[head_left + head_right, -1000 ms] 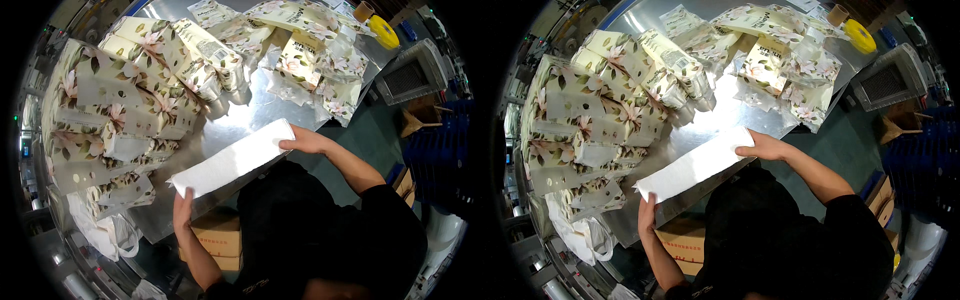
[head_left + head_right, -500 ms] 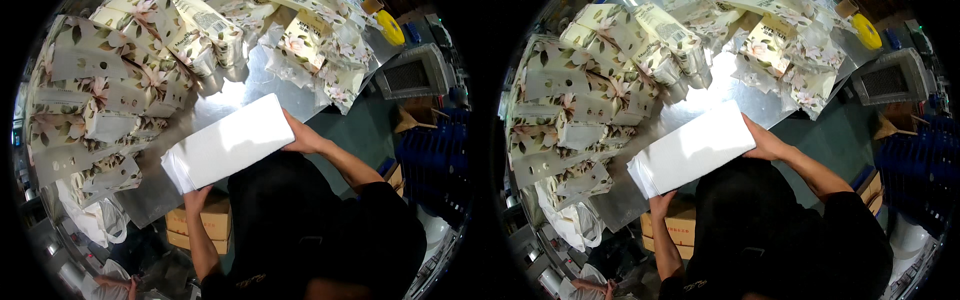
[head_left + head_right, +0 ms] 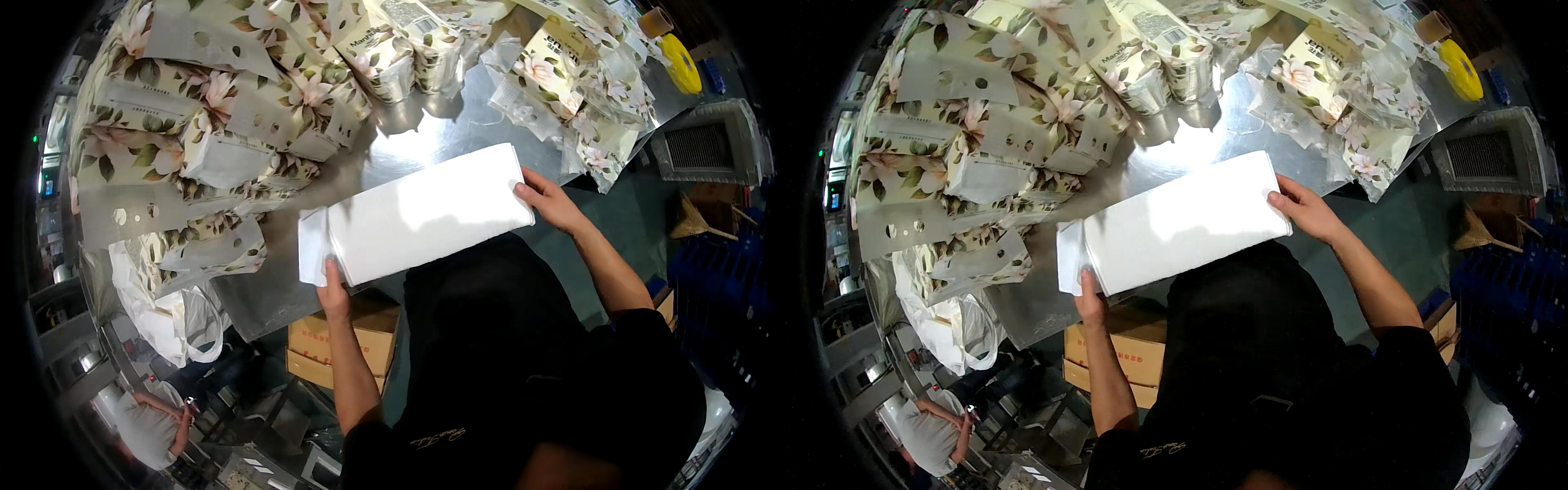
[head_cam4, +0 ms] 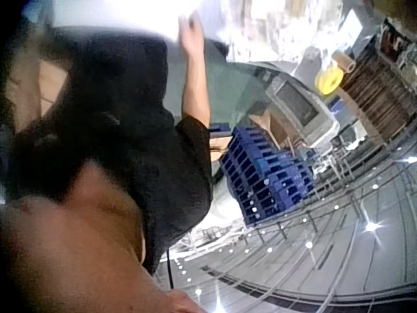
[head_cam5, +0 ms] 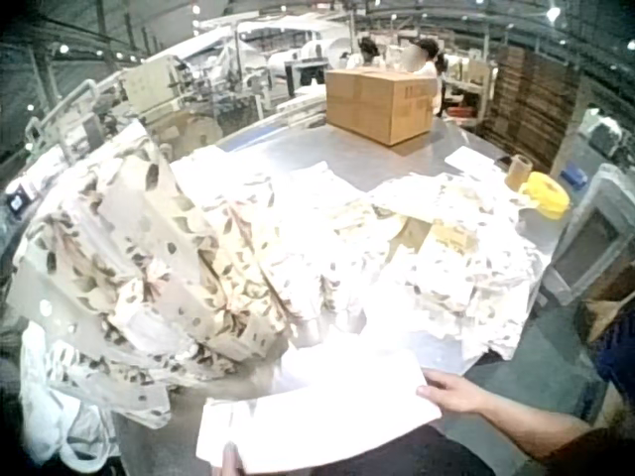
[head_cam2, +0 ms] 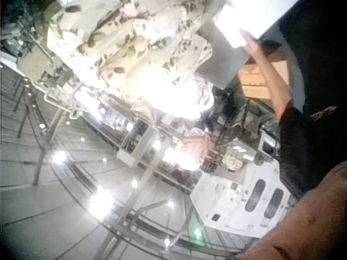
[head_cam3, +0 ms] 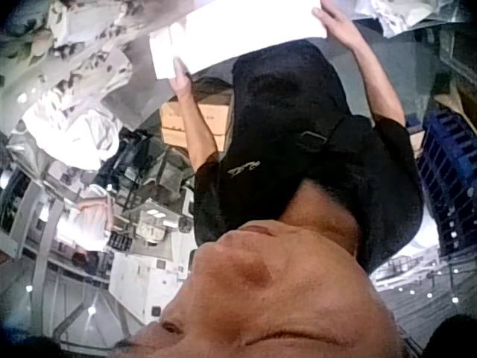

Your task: The person places a stack of paper onto a conveyor belt and then wraps other stacks into floral-patterned packaging by hand on a metal table.

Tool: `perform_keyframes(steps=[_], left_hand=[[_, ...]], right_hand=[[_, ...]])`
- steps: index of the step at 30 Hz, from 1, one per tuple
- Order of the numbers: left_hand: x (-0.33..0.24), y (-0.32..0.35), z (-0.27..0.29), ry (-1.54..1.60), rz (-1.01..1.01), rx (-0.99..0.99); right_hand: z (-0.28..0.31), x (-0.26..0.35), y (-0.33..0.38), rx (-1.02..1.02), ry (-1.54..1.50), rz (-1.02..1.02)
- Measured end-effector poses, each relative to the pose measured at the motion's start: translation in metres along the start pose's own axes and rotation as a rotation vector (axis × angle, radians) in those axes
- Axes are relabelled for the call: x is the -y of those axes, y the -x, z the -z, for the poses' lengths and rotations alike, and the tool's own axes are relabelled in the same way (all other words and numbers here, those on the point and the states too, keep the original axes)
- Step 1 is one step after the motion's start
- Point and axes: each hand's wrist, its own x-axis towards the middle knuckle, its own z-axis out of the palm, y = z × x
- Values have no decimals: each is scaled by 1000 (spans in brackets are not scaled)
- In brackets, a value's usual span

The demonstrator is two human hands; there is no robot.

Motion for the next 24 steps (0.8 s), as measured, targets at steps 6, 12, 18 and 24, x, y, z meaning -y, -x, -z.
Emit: perform_keyframes(steps=[6, 12, 18, 24], left_hand=[[-11, -6, -1, 333, 276, -235], [-53, -31, -13, 1085, 150, -285], [-42, -32, -10, 1101, 230, -260], [-43, -30, -15, 142, 349, -46]], right_hand=[[9, -9, -7, -7, 81, 77], [9, -38, -16, -111, 61, 58], [6, -32, -15, -127, 54, 71], [4, -10, -4, -122, 39, -150]])
